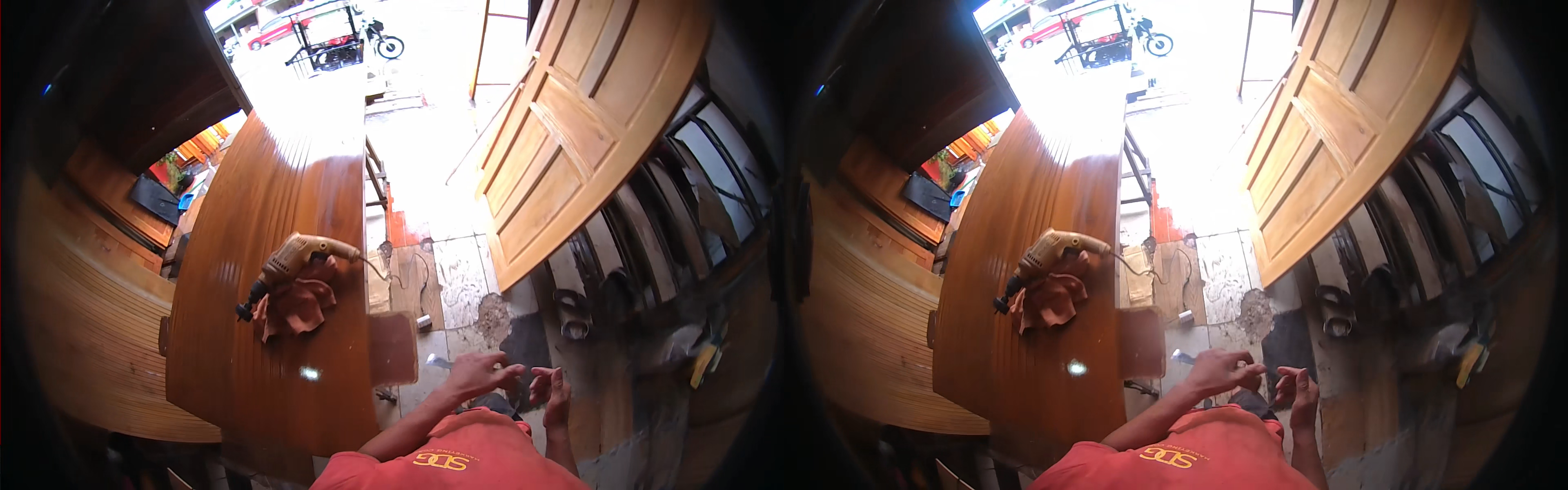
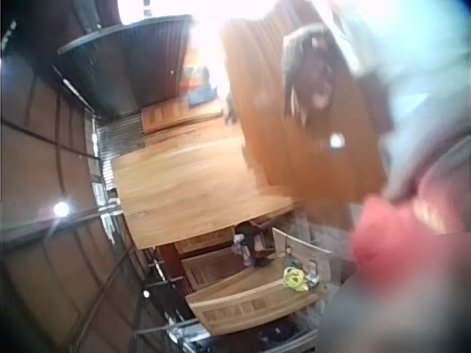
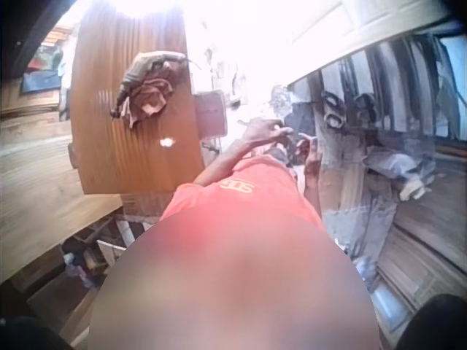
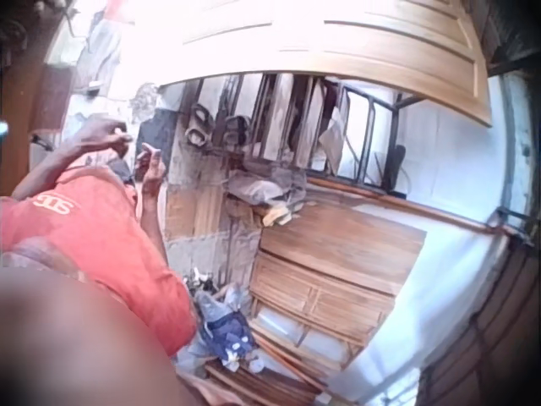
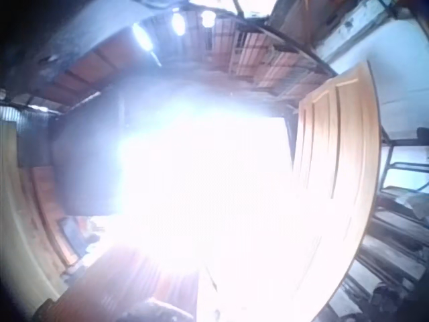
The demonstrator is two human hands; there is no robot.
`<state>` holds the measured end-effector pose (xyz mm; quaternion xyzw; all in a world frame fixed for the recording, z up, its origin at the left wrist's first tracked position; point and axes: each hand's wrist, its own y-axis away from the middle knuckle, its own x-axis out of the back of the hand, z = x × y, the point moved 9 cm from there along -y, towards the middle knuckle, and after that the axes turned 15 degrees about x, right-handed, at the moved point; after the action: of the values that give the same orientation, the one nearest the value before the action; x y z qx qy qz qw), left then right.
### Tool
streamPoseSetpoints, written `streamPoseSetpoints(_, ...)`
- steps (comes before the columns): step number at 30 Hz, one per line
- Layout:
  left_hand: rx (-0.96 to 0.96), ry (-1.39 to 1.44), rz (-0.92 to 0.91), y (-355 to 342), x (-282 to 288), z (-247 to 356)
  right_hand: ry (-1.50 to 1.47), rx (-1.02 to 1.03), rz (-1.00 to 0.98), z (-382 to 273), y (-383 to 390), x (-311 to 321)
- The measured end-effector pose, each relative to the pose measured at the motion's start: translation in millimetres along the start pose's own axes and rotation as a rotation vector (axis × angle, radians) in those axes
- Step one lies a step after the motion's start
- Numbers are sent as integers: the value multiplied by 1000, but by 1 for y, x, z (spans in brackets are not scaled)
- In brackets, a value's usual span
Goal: Using a chisel and a wooden block as a mallet to carve a hole in a wooden surface.
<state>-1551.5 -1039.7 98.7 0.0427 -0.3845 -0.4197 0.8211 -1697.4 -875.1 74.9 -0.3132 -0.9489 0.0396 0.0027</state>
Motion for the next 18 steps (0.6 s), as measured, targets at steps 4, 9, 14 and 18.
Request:
streamPoseSetpoints(4, 111, 129, 13, -50, 50, -7, 11, 33, -22, -1, -102, 31)
streamPoseSetpoints(9, 42, 156, 194, -79, 100, 14, -25, 61, -199, -4, -216, 9)
streamPoseSetpoints(14, -131, 110, 484, -116, 137, 20, -112, -13, -337, 22, -287, -49)
streamPoseSetpoints(18, -229, -7, 590, -168, 188, 16, -44, -14, -412, 29, -337, -107)
